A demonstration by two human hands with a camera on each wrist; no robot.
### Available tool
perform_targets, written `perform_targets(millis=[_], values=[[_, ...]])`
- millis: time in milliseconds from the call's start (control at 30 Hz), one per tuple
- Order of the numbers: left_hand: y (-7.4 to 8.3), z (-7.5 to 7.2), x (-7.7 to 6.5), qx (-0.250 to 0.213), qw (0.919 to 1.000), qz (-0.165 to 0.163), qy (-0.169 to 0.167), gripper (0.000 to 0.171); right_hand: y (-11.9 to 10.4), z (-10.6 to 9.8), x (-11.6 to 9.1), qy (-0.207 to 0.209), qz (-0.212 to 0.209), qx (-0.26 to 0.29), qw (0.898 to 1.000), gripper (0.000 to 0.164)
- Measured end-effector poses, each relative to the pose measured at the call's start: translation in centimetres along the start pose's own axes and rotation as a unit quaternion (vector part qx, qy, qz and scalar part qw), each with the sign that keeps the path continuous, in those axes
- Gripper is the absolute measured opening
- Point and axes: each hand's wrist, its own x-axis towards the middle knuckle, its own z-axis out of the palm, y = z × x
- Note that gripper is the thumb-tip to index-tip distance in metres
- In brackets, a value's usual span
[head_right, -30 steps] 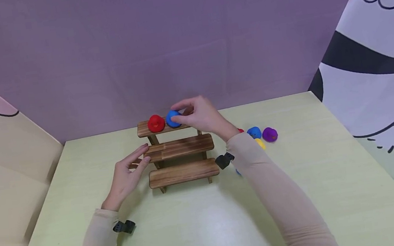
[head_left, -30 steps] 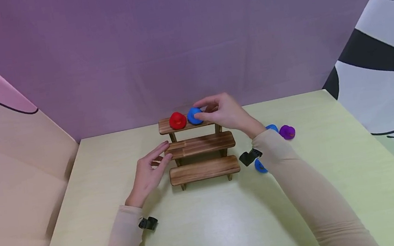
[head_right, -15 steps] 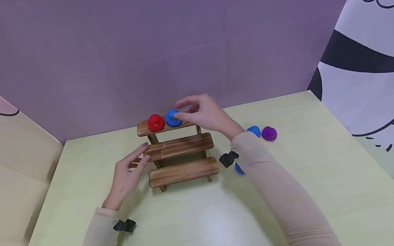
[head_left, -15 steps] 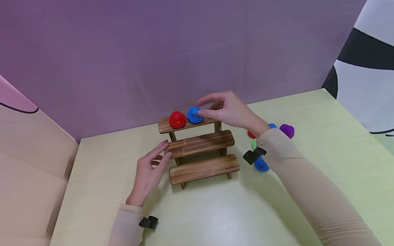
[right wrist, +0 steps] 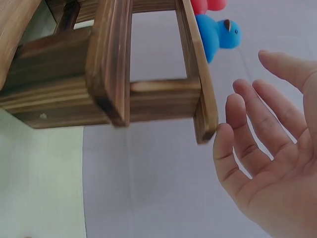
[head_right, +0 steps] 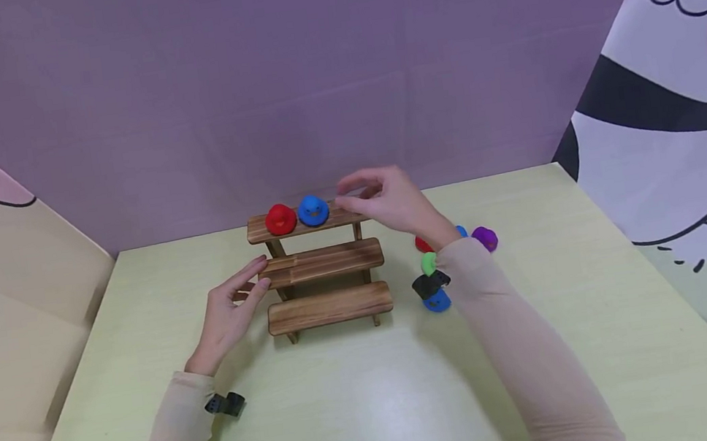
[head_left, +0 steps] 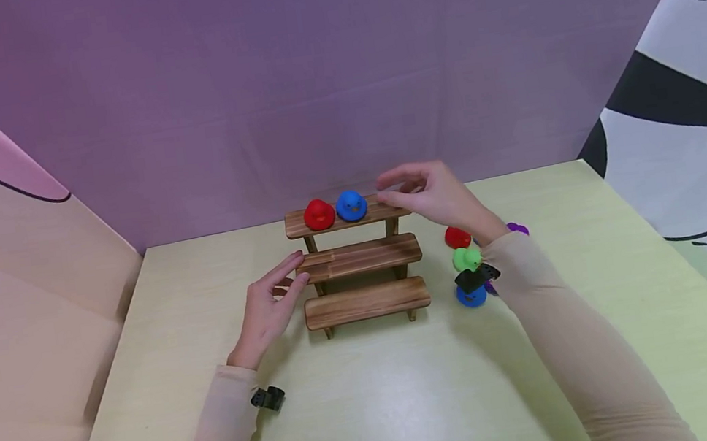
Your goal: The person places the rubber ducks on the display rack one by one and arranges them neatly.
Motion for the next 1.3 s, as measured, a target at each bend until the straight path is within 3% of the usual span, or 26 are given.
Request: perform_targets(millis=[267, 600, 967, 1300], values=[[-0.1, 0.0, 0.0, -0.001, 1.0000, 0.003, 0.003, 0.040, 1.6, -1.3, -1.4, 0.016, 0.002, -0.019, 1.000, 0.039], [0.1, 0.3, -0.1, 0.004, 1.0000, 0.001, 0.006, 0.040, 4.1, -3.3, -3.6, 0.030, 0.054, -0.026, 0.998, 0.044], [0.1, 0.3, -0.2, 0.011, 0.9999, -0.007, 0.006, 0.041, 8.3, -5.8, -5.8, 0.054, 0.078, -0.061, 0.994, 0.045], [0.2, 0.2, -0.2, 0.008, 0.9999, -0.008, 0.005, 0.041, 13.3, -7.8, -8.3, 0.072, 0.088, -0.052, 0.992, 0.052]])
